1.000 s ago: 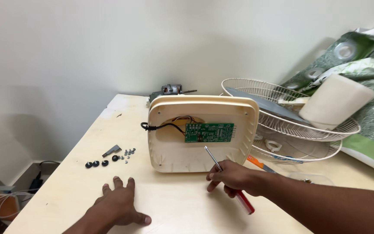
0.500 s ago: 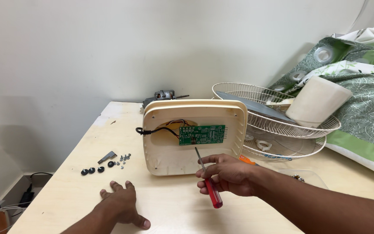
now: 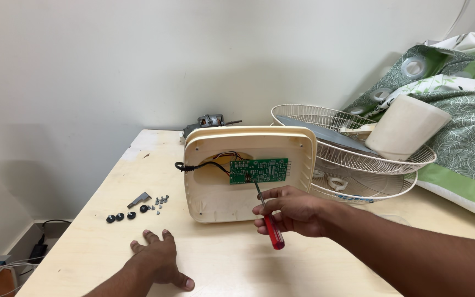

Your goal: The person services a disassembled table fan lying on a table. They sort small screws and hardware from the fan housing into a container, thread screws into the housing by hand, and use a red-handled screwdriver to tighten screws securing the circuit board inside the fan base.

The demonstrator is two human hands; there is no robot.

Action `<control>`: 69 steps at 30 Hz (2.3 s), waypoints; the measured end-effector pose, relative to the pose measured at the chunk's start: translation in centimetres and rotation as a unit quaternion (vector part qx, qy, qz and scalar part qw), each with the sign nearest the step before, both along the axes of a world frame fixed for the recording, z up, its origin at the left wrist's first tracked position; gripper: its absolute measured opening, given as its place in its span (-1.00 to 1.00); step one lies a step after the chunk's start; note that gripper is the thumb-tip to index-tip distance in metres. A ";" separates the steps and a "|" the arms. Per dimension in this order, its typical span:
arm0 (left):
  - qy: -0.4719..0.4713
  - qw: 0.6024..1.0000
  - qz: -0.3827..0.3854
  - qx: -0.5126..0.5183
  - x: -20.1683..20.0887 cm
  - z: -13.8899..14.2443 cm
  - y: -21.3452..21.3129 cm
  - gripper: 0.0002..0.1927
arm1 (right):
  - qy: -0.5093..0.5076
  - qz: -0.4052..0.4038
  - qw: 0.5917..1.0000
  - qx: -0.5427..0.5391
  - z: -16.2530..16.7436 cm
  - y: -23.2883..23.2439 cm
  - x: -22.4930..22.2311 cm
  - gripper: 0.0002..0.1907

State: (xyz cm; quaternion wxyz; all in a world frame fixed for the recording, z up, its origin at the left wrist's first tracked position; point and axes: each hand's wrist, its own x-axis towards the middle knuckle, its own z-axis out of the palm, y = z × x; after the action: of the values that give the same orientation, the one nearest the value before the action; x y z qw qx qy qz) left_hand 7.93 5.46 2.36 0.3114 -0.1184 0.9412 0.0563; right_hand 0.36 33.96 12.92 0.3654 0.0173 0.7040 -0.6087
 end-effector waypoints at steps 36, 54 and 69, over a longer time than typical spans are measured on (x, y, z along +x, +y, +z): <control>0.015 1.000 0.009 0.003 0.4 0.3 0.2 0.59 | -0.022 -0.177 0.984 -0.008 -2.3 -3.5 -1.1 -0.79; 0.036 0.999 0.004 -0.007 1.1 0.2 0.6 0.60 | -0.123 -0.140 0.963 -0.195 -1.5 -0.6 -0.1 -0.74; 0.117 0.729 0.344 0.580 3.2 8.9 15.6 -0.33 | -0.141 -0.138 0.965 -0.174 -3.1 0.5 -2.7 -0.75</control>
State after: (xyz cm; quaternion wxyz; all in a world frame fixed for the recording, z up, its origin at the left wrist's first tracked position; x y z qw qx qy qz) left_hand 11.16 21.03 11.30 0.1666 -0.2229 0.6487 0.7084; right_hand -2.30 34.48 9.79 0.3708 0.1355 0.5193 -0.7579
